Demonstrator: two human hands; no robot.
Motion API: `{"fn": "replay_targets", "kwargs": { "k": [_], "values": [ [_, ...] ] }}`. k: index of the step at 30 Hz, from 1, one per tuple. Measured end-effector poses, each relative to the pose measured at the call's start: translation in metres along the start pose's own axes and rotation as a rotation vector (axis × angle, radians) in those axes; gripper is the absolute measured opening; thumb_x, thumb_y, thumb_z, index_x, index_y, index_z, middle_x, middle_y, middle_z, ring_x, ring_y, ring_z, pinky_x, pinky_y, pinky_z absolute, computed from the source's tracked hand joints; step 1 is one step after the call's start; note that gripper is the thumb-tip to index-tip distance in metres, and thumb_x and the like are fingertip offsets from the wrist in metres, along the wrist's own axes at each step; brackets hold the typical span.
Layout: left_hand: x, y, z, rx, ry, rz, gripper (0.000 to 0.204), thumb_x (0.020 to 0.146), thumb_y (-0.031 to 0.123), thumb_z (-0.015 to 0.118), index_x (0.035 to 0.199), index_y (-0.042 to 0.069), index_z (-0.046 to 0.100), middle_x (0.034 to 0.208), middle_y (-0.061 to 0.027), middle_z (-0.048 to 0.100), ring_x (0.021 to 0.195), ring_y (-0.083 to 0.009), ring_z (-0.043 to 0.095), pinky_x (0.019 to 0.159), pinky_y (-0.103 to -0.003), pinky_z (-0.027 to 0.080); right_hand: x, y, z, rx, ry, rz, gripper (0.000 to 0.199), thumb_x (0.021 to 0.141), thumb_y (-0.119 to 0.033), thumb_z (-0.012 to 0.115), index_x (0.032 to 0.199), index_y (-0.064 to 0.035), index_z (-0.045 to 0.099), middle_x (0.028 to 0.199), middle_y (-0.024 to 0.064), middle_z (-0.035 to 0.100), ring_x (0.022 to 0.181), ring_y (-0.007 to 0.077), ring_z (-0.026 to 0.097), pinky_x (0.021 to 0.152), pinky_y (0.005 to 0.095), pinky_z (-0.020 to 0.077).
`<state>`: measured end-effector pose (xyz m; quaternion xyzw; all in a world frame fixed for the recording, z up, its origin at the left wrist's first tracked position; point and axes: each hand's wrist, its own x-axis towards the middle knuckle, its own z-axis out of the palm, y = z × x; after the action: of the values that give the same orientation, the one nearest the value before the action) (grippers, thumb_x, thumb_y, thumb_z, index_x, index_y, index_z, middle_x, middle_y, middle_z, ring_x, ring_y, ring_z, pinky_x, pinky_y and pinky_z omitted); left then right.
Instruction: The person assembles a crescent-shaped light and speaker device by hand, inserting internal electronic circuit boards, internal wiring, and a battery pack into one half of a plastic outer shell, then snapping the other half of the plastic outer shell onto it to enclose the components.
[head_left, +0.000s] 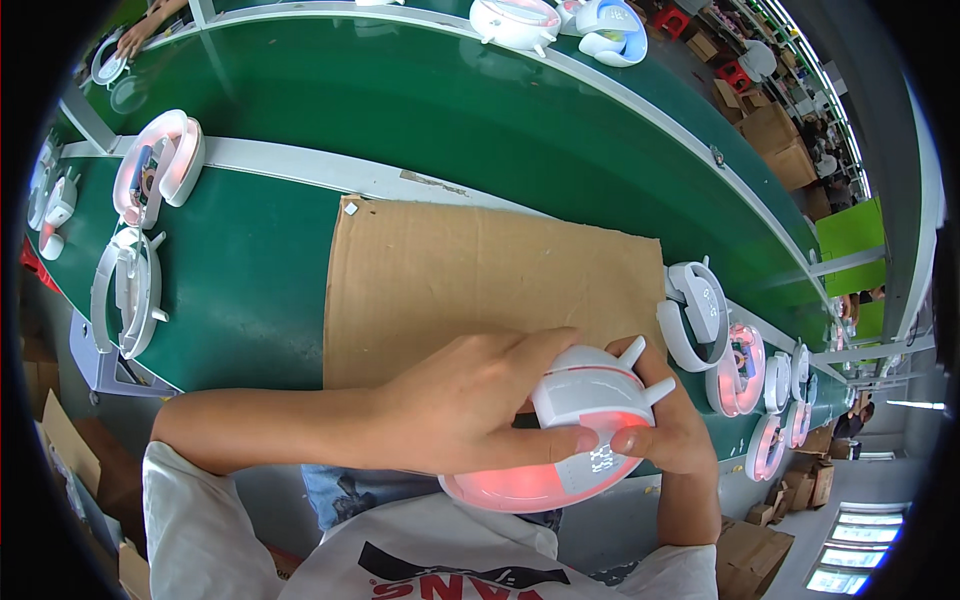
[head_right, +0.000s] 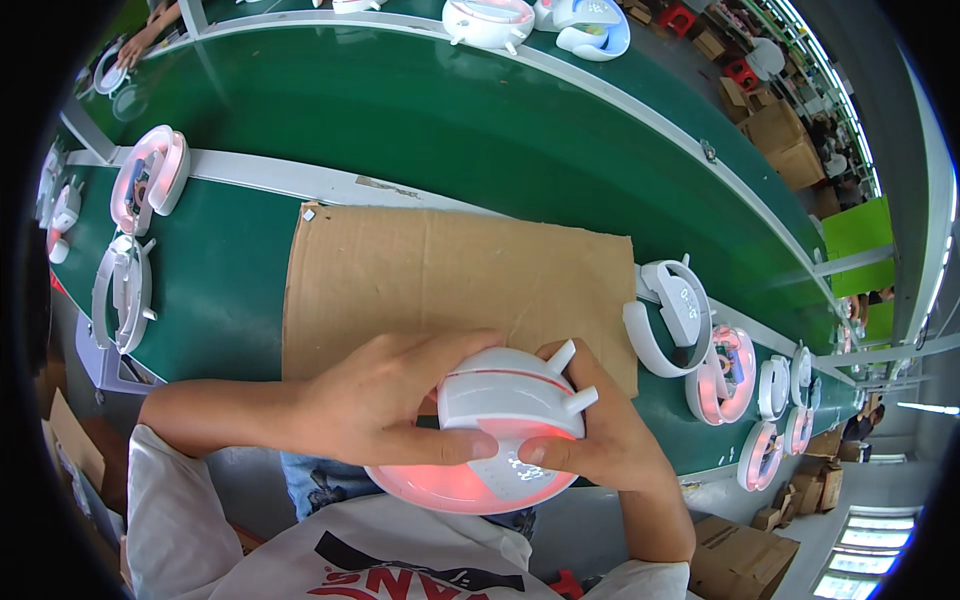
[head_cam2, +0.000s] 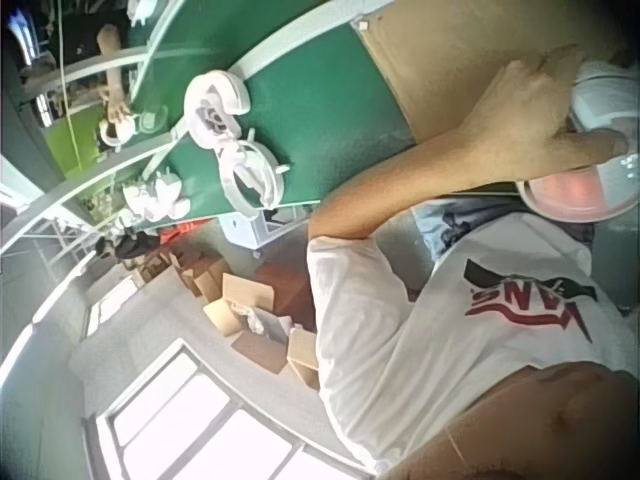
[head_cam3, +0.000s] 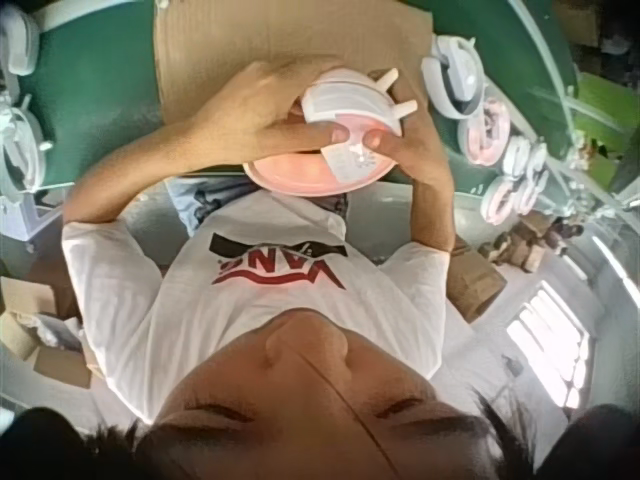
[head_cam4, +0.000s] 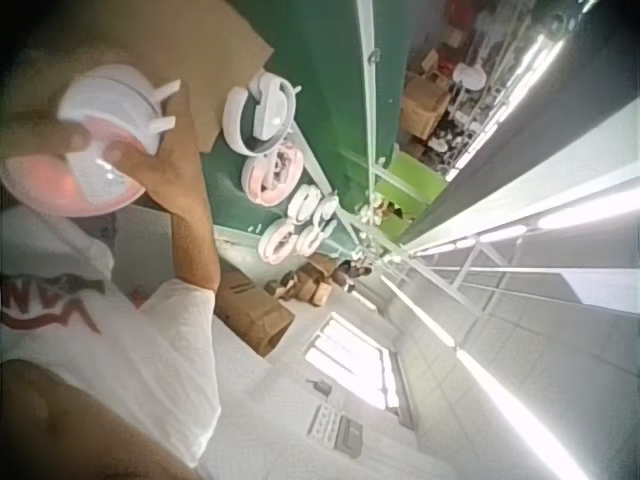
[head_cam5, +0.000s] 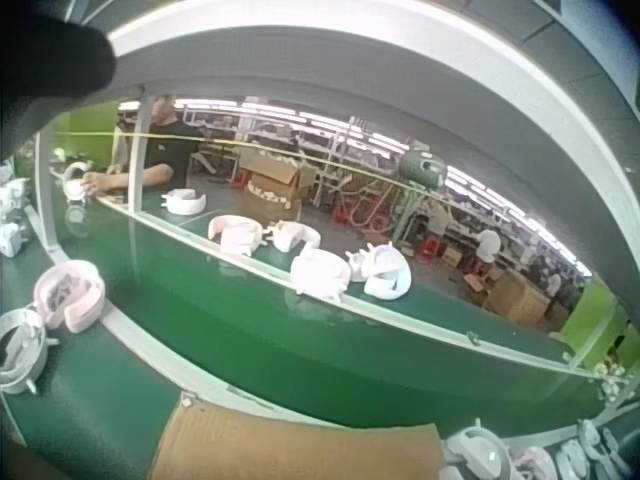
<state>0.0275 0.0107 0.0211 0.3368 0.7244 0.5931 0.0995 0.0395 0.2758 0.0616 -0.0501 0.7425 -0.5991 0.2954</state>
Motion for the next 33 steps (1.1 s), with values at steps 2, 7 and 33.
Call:
{"fn": "replay_targets", "kwargs": {
  "k": [2,7,33],
  "values": [
    [-0.001,0.001,0.000,0.058,-0.026,-0.025,0.078,0.094,0.036,0.078,0.142,-0.016,0.045,0.106,-0.0308,0.068,0.085,-0.0394,0.072,0.072,-0.044,0.059,0.003,-0.002,0.004,0.004,0.018,0.008,0.079,0.074,-0.033,0.095,0.132,-0.0016,0.052,0.115,0.0068,0.060,0.107,0.0173,0.058,0.092,0.0319,0.0477],
    [-0.001,-0.008,-0.002,-0.029,0.040,0.022,0.078,0.091,0.028,0.083,0.144,-0.015,0.045,0.113,-0.0290,0.068,0.092,-0.0380,0.073,0.077,-0.043,0.059,0.012,-0.003,0.006,-0.011,0.038,-0.031,0.077,0.074,-0.031,0.096,0.132,0.0007,0.055,0.114,0.0110,0.070,0.106,0.0191,0.066,0.091,0.0336,0.0515],
    [0.092,-0.008,-0.069,0.344,-0.240,-0.143,0.037,0.103,0.030,0.067,0.118,-0.003,0.072,0.099,-0.0159,0.075,0.084,-0.0232,0.071,0.081,-0.034,0.055,0.048,0.021,0.015,-0.014,0.280,-0.341,0.089,0.102,-0.028,0.071,0.167,0.0004,0.017,0.103,0.0169,0.071,0.087,0.0184,0.067,0.076,0.0355,0.0536]
  ]
}}
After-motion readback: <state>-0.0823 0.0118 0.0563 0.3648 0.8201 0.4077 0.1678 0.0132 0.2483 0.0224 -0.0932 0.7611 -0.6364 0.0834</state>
